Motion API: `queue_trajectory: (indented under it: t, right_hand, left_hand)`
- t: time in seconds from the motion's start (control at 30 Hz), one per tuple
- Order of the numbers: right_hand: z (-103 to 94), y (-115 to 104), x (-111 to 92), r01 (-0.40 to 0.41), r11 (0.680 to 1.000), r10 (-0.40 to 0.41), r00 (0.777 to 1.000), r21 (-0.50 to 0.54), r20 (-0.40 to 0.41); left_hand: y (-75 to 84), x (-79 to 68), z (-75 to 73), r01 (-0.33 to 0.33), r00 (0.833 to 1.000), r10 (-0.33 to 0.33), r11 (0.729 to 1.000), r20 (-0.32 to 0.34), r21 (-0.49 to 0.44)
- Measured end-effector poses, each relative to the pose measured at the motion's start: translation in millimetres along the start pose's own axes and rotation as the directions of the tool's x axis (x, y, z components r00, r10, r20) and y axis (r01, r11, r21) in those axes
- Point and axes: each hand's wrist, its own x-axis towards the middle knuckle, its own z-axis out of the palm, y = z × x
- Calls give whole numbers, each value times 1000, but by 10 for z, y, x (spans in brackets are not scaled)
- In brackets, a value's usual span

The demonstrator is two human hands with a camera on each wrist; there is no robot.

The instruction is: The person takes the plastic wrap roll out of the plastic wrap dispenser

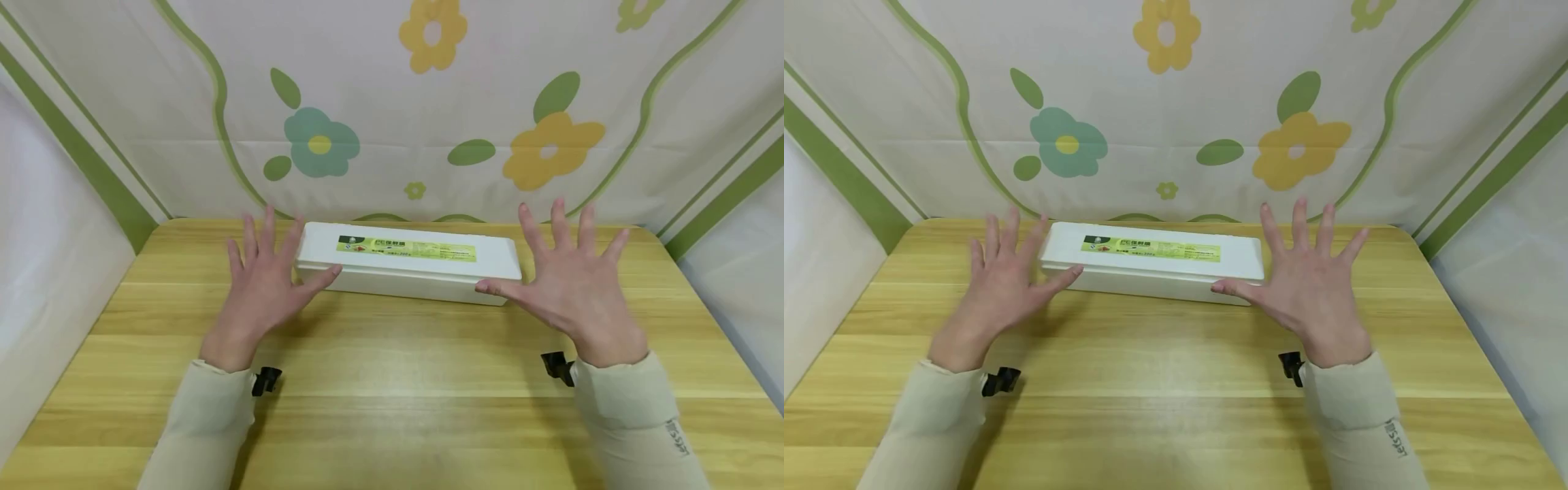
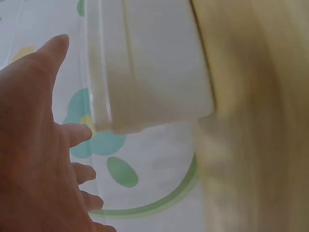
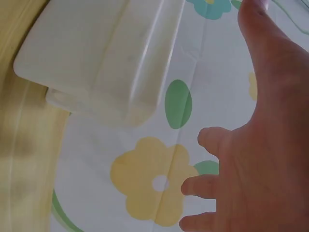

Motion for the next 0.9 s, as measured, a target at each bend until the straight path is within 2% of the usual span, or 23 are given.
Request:
queue_trajectory:
  t: [0.27, 0.47, 0.67, 0.8, 0.9]
  right_hand:
    - [108, -4, -50, -28, 998, 26, 999, 59, 39]
    - [114, 26, -82, -45, 993, 40, 998, 108, 54]
    - [132, 22, -59, -28, 986, 17, 998, 163, 68]
    - [198, -30, 14, 24, 974, -43, 996, 225, 80]
    - [274, -86, 69, 69, 962, -94, 992, 265, 83]
  left_hand:
    - [-32, -47, 117, -14, 1000, 15, 997, 20, -72]
    - [-117, 8, 129, -112, 991, 101, 984, -86, -137]
    - [-228, 45, 143, -57, 998, 49, 964, -38, -258]
    - [-282, 78, 185, -31, 1000, 27, 914, -16, -405]
    - [-322, 99, 213, 7, 1000, 8, 842, 26, -540]
